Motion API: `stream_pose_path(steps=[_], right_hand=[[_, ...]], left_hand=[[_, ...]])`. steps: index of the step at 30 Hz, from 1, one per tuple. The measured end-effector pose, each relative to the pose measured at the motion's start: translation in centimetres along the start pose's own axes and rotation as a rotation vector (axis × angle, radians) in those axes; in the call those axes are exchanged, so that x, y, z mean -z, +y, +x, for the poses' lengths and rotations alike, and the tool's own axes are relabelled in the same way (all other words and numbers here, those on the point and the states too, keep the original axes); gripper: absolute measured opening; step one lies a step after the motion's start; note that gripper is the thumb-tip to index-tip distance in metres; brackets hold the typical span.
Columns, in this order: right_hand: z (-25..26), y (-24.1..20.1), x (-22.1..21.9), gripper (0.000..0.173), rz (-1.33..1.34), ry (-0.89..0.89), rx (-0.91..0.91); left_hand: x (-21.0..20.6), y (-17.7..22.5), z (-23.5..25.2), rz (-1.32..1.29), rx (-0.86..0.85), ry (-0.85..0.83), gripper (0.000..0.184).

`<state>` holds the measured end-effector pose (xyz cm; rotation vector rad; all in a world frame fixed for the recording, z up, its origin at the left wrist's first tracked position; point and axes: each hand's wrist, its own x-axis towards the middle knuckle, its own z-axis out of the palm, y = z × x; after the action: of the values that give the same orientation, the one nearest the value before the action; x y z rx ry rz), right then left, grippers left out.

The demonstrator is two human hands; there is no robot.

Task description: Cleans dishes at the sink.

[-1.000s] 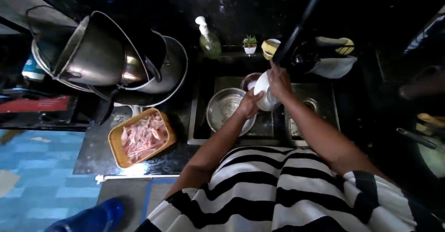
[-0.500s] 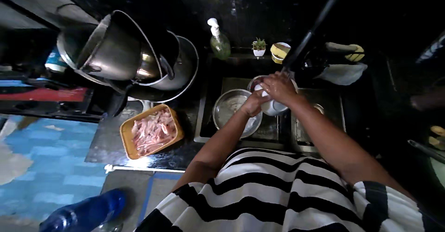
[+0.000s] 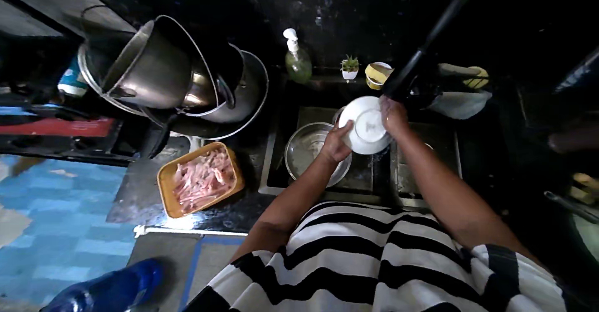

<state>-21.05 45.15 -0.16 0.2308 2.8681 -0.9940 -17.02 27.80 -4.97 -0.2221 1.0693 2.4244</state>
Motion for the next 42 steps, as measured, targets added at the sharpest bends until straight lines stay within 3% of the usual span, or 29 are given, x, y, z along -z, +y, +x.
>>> stream_pose_path(steps=[2,4,8,13,15,17,21,24,28,33,37,42], right_hand=[[-0.6,0.6,-1.6,0.053,-0.009,0.086,0.015],[-1.5,0.2,-3.3,0.057,-0.175,0.147,0.172],[-2.8,-1.1,-5.0,0.05,-0.38,0.052,0.384],[-5.2,3.0,-6.3,0.043,-0.331,0.08,0.909],[-4.8,4.0,-6.1,0.043,-0.272,0.119,0.849],[-3.3,4.2,-4.8,0.048,-0.203,0.173,0.673],[-1.6,2.2,-1.7,0.052,-0.209,0.088,0.324],[-2.7,0.9,-2.9,0.053,-0.352,0.08,0.433],[-2.6,0.6,-3.3,0.048,-0.357,-0.066,0.545],[-0.1,0.5,-0.6,0.046,-0.227,-0.057,0.283],[-1.3,-0.7,-1.5,0.037,-0.296,-0.024,0.522],[0.2,0.2,-0.4,0.048,-0.138,-0.01,0.205]], left_hand=[[0.6,-0.8,1.0,-0.158,-0.037,0.002,0.04],[0.7,-1.5,1.9,-0.264,-0.039,-0.02,0.047],[0.7,-1.8,2.3,-0.276,-0.039,-0.04,0.051],[0.3,-0.3,2.0,-0.333,-0.07,0.071,0.049],[0.6,-0.5,1.8,-0.317,-0.037,0.059,0.052],[0.7,-0.8,1.6,-0.315,-0.028,0.028,0.054],[0.7,-1.7,1.6,-0.345,0.002,0.001,0.054],[0.2,-1.7,1.6,-0.27,0.023,-0.013,0.053],[0.0,-1.8,0.8,-0.098,0.02,-0.003,0.05],[-0.9,-2.3,-0.5,0.112,0.01,-0.002,0.045],[-1.6,-2.2,-0.4,0.209,-0.053,-0.022,0.042],[-0.9,-2.1,0.4,0.115,-0.111,-0.03,0.044]])
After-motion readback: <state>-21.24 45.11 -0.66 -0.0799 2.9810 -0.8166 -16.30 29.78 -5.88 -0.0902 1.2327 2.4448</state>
